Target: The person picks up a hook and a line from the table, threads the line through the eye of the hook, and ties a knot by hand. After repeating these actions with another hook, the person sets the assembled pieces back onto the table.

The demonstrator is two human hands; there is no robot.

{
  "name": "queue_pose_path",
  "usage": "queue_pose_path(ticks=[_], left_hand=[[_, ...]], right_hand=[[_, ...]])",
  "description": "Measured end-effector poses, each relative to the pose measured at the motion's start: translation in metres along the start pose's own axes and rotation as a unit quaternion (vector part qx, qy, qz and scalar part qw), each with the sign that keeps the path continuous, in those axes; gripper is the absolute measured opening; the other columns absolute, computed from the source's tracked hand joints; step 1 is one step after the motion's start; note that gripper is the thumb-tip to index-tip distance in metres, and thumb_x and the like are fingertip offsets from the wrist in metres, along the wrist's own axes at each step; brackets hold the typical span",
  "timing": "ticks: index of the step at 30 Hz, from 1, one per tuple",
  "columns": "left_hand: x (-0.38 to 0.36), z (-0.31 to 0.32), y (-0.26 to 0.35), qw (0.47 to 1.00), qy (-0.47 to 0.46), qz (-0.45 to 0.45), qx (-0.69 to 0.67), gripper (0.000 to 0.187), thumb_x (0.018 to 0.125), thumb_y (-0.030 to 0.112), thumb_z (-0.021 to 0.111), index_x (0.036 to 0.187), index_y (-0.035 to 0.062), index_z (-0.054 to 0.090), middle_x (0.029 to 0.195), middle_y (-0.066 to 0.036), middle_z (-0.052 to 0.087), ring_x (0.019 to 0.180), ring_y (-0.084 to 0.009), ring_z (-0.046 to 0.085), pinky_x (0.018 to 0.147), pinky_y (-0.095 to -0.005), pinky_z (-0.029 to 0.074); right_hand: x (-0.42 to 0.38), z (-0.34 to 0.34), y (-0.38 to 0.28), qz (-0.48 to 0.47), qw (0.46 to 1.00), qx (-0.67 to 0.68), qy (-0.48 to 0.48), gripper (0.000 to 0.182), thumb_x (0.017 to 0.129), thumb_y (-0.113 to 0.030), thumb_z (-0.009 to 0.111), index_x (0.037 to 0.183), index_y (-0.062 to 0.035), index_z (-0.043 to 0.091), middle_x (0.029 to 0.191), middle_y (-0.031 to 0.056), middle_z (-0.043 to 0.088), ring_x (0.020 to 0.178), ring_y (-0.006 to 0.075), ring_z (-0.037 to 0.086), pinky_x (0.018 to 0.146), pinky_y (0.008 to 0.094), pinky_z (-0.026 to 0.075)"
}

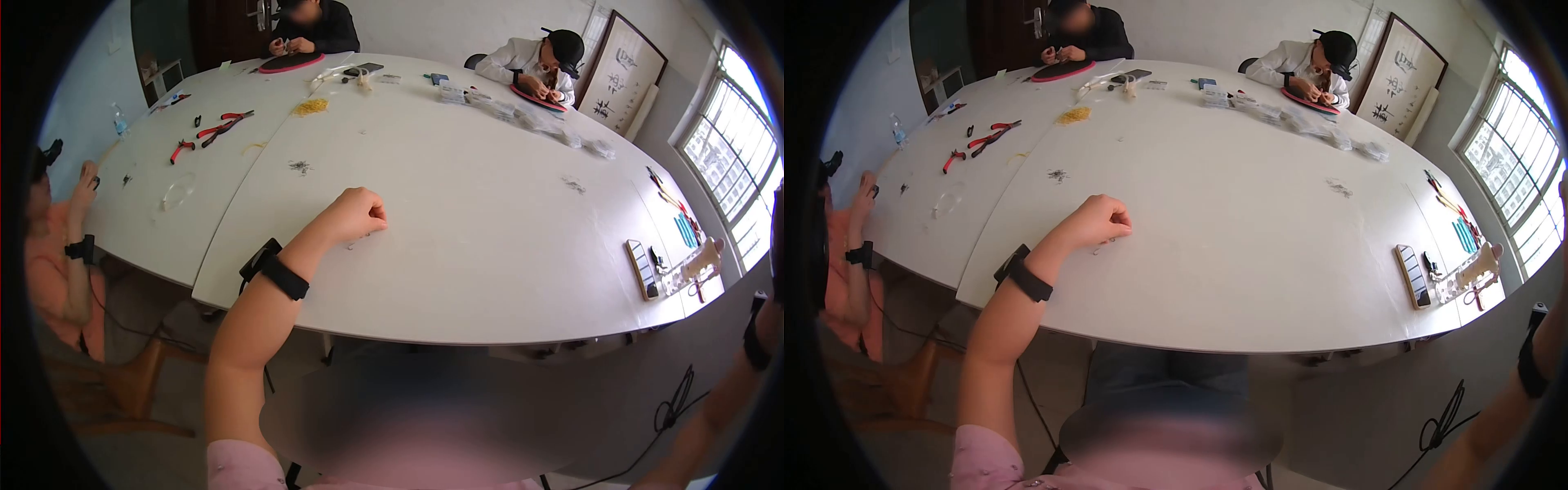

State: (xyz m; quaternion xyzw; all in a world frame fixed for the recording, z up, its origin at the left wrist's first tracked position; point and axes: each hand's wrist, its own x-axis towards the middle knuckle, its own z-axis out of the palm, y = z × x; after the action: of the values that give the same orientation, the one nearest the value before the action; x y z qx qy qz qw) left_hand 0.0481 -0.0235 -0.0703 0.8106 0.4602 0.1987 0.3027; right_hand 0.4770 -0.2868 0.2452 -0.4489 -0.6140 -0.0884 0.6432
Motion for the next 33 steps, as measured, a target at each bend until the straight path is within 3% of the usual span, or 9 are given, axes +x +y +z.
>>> queue_pose_path(ticks=[5,6,12,15,18,23,26,29,33], left_hand=[[-0.005,-0.009,0.004,0.994,-0.051,-0.016,-0.098,0.015,0.081,0.006,0.062,0.093,-0.0034,0.062,0.074,-0.005,0.061,0.061,-0.0095,0.057,0.052,-0.0231,0.049],[-0.006,-0.012,0.004,0.994,-0.050,-0.019,-0.096,0.015,0.081,0.006,0.062,0.093,-0.0034,0.062,0.074,-0.005,0.061,0.061,-0.0095,0.057,0.052,-0.0231,0.049],[-0.021,-0.037,0.022,0.986,0.118,0.039,-0.109,0.015,0.084,0.007,0.059,0.096,-0.0012,0.062,0.074,-0.003,0.060,0.060,-0.0067,0.055,0.050,-0.0209,0.046],[-0.032,-0.043,0.044,0.991,0.063,0.021,-0.119,0.015,0.085,0.009,0.059,0.097,0.0002,0.061,0.074,-0.002,0.060,0.062,-0.0061,0.056,0.051,-0.0198,0.045],[-0.034,-0.023,0.049,0.963,-0.140,0.076,-0.218,0.020,0.087,0.016,0.061,0.102,0.0016,0.059,0.083,-0.004,0.062,0.069,-0.0081,0.059,0.057,-0.0207,0.048],[-0.025,0.007,0.041,0.950,-0.177,0.230,-0.116,0.026,0.084,0.011,0.062,0.109,0.0052,0.057,0.096,-0.006,0.063,0.085,-0.0192,0.062,0.075,-0.0311,0.051],[-0.024,0.007,0.045,0.954,-0.177,0.211,-0.118,0.023,0.082,0.004,0.061,0.105,0.0046,0.060,0.096,-0.006,0.064,0.086,-0.0224,0.062,0.078,-0.0336,0.050],[-0.026,-0.011,0.046,0.947,-0.160,0.251,-0.120,0.019,0.080,-0.002,0.056,0.097,0.0016,0.062,0.092,-0.008,0.064,0.083,-0.0204,0.063,0.074,-0.0303,0.051],[-0.040,-0.052,0.045,0.974,0.068,0.114,-0.181,0.013,0.083,-0.001,0.051,0.088,-0.0010,0.063,0.084,-0.008,0.064,0.075,-0.0113,0.061,0.061,-0.0206,0.046]], right_hand=[[-0.051,0.109,0.039,-0.181,0.974,-0.103,-0.089,0.010,0.084,-0.010,0.062,0.080,-0.0005,0.061,0.060,0.0048,0.058,0.051,0.0079,0.049,0.049,0.0184,0.037],[-0.067,0.118,0.050,-0.164,0.944,-0.279,-0.062,0.016,0.089,-0.016,0.057,0.095,-0.0023,0.062,0.073,0.0013,0.056,0.066,0.0061,0.052,0.064,0.0204,0.041],[-0.114,0.219,0.062,-0.162,0.965,-0.049,-0.201,0.007,0.079,0.003,0.061,0.084,0.0001,0.060,0.077,0.0049,0.061,0.071,0.0104,0.057,0.070,0.0230,0.045],[-0.125,0.250,0.072,-0.159,0.960,0.014,-0.228,0.007,0.075,0.007,0.060,0.079,0.0018,0.058,0.071,0.0054,0.059,0.066,0.0117,0.056,0.064,0.0232,0.045],[-0.142,0.274,0.089,-0.111,0.953,0.095,-0.267,0.007,0.074,0.006,0.061,0.079,0.0018,0.058,0.069,0.0064,0.058,0.064,0.0126,0.056,0.062,0.0233,0.044],[-0.182,0.306,0.108,-0.024,0.930,0.163,-0.330,0.008,0.074,0.003,0.062,0.079,-0.0036,0.059,0.071,0.0036,0.061,0.065,0.0152,0.058,0.056,0.0275,0.042],[-0.203,0.318,0.115,0.019,0.914,0.196,-0.355,0.008,0.076,0.004,0.061,0.080,-0.0028,0.059,0.072,0.0049,0.061,0.066,0.0155,0.059,0.057,0.0277,0.043],[-0.223,0.326,0.125,0.016,0.908,0.252,-0.334,0.013,0.073,0.008,0.060,0.082,-0.0003,0.056,0.080,0.0092,0.061,0.070,0.0203,0.060,0.062,0.0304,0.046],[-0.230,0.327,0.122,-0.130,0.858,0.275,-0.413,0.015,0.073,0.005,0.063,0.083,-0.0007,0.053,0.096,0.0141,0.061,0.090,0.0297,0.061,0.073,0.0365,0.049]])
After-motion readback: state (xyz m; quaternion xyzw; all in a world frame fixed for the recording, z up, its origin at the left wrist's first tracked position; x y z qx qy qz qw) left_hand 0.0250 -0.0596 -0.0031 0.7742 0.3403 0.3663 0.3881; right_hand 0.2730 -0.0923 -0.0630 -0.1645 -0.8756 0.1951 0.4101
